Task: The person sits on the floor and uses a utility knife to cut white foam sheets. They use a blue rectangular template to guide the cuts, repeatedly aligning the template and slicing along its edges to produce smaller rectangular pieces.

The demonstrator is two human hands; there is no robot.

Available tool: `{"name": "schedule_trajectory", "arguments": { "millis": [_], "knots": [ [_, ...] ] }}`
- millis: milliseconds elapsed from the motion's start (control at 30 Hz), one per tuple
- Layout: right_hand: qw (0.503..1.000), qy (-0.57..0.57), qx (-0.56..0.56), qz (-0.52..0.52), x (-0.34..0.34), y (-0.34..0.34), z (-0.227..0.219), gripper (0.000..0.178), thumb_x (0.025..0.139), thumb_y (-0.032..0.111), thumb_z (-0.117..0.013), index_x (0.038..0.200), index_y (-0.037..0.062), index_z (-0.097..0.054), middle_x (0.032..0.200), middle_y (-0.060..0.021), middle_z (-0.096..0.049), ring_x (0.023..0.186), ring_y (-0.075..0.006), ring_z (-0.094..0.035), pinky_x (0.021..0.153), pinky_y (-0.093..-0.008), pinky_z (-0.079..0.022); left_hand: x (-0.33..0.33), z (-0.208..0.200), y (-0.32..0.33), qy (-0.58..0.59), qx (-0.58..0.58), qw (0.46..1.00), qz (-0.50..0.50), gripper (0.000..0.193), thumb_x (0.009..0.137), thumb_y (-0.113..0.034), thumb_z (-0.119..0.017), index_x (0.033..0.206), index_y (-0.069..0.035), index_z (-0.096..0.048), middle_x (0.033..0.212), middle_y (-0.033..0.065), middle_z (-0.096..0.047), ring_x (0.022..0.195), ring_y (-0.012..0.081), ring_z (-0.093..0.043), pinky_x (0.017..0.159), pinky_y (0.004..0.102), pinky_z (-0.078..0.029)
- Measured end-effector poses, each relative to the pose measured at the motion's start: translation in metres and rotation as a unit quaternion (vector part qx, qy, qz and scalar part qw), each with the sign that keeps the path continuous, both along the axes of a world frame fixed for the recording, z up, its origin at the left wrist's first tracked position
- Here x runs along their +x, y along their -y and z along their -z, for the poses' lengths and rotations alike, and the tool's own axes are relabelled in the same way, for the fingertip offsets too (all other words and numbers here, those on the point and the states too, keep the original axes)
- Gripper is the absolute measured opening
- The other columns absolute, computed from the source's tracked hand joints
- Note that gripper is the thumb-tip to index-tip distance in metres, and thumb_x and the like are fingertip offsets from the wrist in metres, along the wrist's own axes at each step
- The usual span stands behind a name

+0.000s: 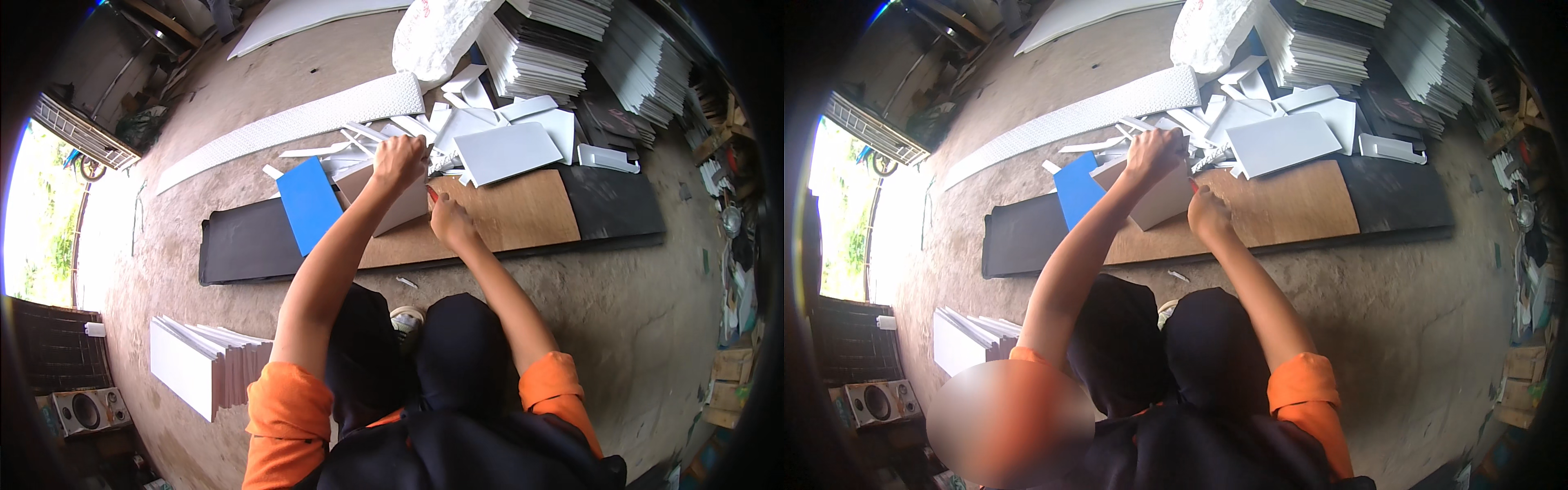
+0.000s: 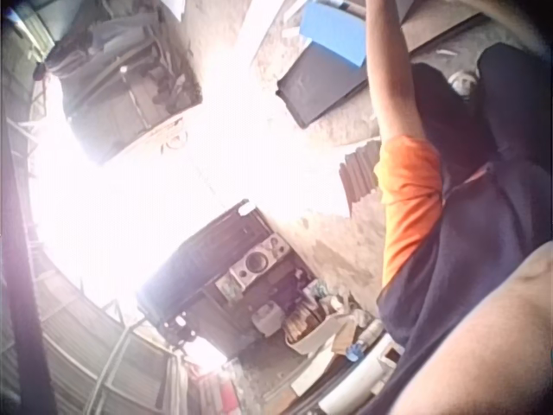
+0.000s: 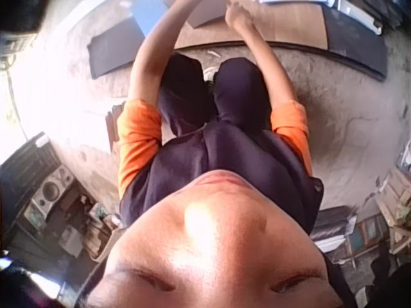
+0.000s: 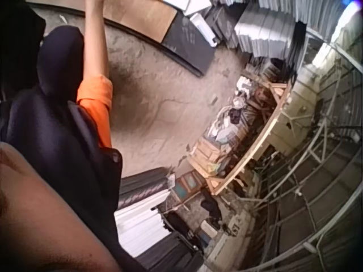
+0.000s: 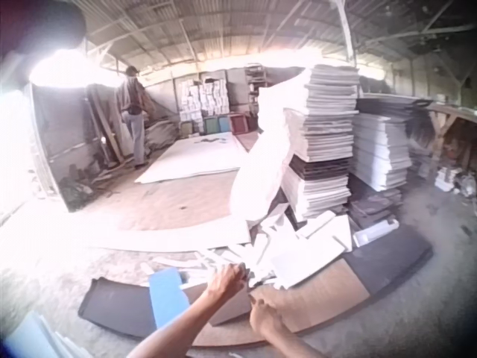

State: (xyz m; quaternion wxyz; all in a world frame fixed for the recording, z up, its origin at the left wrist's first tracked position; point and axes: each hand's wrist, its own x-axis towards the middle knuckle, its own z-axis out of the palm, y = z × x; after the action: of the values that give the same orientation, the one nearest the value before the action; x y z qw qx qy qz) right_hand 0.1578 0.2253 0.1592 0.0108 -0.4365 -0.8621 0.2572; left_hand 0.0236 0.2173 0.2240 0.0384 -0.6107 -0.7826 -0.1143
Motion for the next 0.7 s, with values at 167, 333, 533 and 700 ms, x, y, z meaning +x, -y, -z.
{"name": "schedule_trajectory", "arguments": {
  "millis": [167,333,533,700],
  "knots": [
    [0.998,0.053,-0.031,0.009,0.005,-0.001,-0.002,0.026,0.083,0.013,-0.040,0.101,-0.0046,-0.045,0.098,-0.0245,-0.057,0.092,-0.0376,-0.058,0.077,-0.0450,-0.047,-0.001,0.000,-0.003,-0.019,0.005,1.000,-0.019,0.017,0.073,-0.022,-0.061,0.081,-0.007,-0.057,0.068,0.0125,-0.060,0.071,0.0276,-0.061,0.060,0.0391,-0.047],
    [0.998,0.042,-0.043,0.001,0.008,0.000,0.001,0.028,0.083,0.013,-0.040,0.102,-0.0058,-0.045,0.098,-0.0251,-0.057,0.093,-0.0383,-0.057,0.079,-0.0460,-0.046,-0.004,0.004,0.001,-0.027,0.028,0.999,0.014,0.016,0.074,-0.018,-0.056,0.086,-0.007,-0.057,0.067,0.0144,-0.061,0.062,0.0293,-0.062,0.054,0.0389,-0.049],
    [0.999,0.042,-0.031,0.004,0.001,-0.008,0.019,0.027,0.082,0.013,-0.040,0.099,-0.0065,-0.047,0.096,-0.0260,-0.057,0.093,-0.0388,-0.057,0.077,-0.0458,-0.047,0.006,-0.001,0.001,-0.010,0.018,1.000,0.009,0.014,0.073,-0.018,-0.057,0.081,-0.007,-0.058,0.066,0.0141,-0.061,0.065,0.0291,-0.062,0.056,0.0395,-0.048],
    [0.999,0.028,-0.044,-0.001,-0.003,-0.006,0.033,0.027,0.082,0.013,-0.041,0.100,-0.0065,-0.048,0.099,-0.0265,-0.056,0.095,-0.0388,-0.056,0.078,-0.0456,-0.047,0.005,-0.002,0.005,0.006,-0.005,1.000,-0.009,0.015,0.074,-0.020,-0.060,0.082,-0.008,-0.059,0.068,0.0126,-0.060,0.067,0.0279,-0.061,0.058,0.0391,-0.046]
  ]
}}
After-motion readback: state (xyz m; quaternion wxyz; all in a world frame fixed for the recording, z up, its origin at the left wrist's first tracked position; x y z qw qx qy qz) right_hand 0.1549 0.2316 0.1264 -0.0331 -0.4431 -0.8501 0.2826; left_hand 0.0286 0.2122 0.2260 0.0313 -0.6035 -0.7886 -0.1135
